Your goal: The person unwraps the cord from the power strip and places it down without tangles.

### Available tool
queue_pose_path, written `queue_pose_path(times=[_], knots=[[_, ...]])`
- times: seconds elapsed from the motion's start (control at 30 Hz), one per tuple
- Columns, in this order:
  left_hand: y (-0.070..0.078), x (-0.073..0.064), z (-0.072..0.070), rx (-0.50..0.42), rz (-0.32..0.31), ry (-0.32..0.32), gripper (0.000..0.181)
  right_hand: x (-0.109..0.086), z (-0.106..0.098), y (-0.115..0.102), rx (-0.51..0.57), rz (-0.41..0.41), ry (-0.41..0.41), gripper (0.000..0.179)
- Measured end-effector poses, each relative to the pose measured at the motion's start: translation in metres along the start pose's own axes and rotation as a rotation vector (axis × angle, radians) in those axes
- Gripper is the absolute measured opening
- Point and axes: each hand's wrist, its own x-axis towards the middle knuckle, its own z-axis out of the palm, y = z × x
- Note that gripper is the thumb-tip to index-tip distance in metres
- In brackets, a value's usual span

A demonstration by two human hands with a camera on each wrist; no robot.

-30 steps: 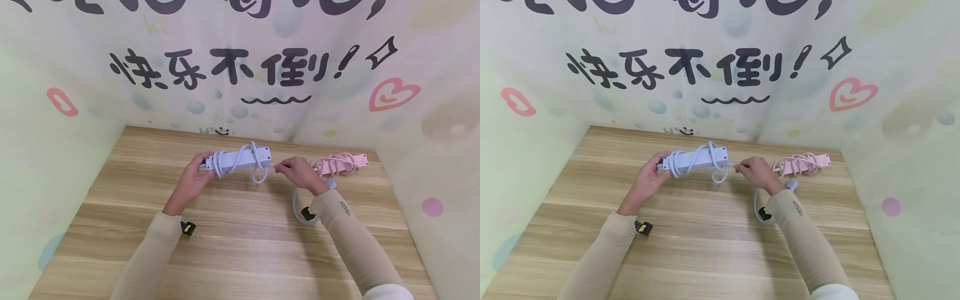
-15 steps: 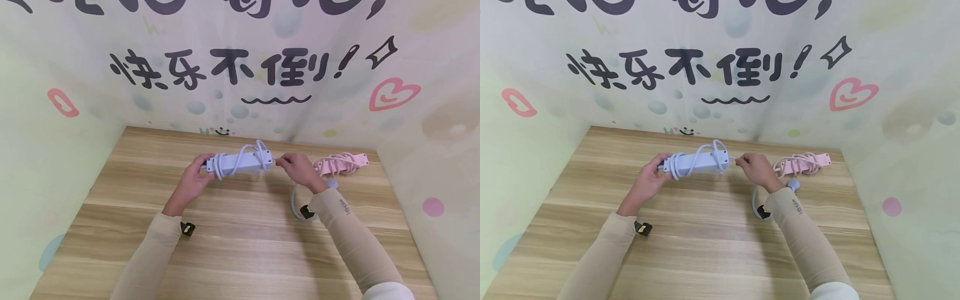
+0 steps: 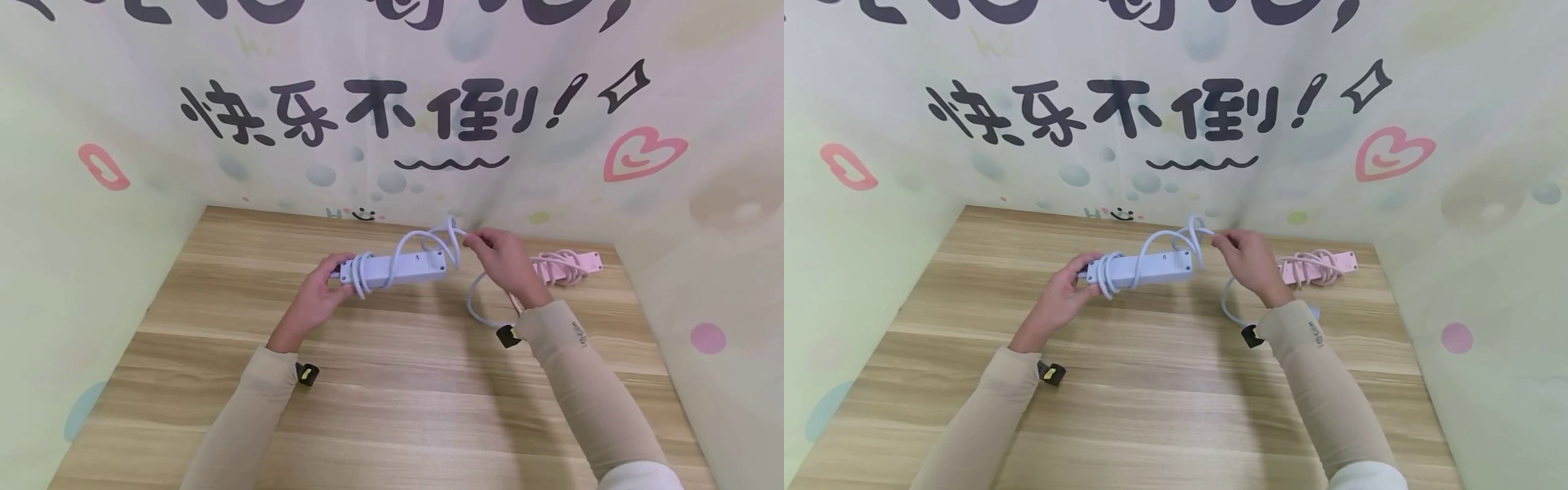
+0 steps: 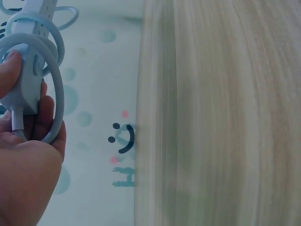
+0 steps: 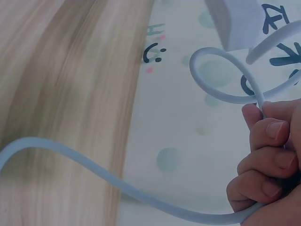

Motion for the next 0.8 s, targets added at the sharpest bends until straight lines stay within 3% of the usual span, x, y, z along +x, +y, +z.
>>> queue_pose_path(times=[0.3,0.67,0.8], knots=[[-0.001,0.000,0.000,0.005,-0.005,0.017,0.055,-0.006,-0.015,-0.011,0.004,-0.027,0.069,0.037],[-0.008,0.002,-0.011,0.020,-0.033,0.079,0.052,-0.021,-0.036,0.001,0.025,0.093,0.083,0.044],[-0.008,0.002,-0.012,0.010,-0.024,0.096,0.051,-0.029,-0.035,0.008,0.054,0.092,0.059,0.042]])
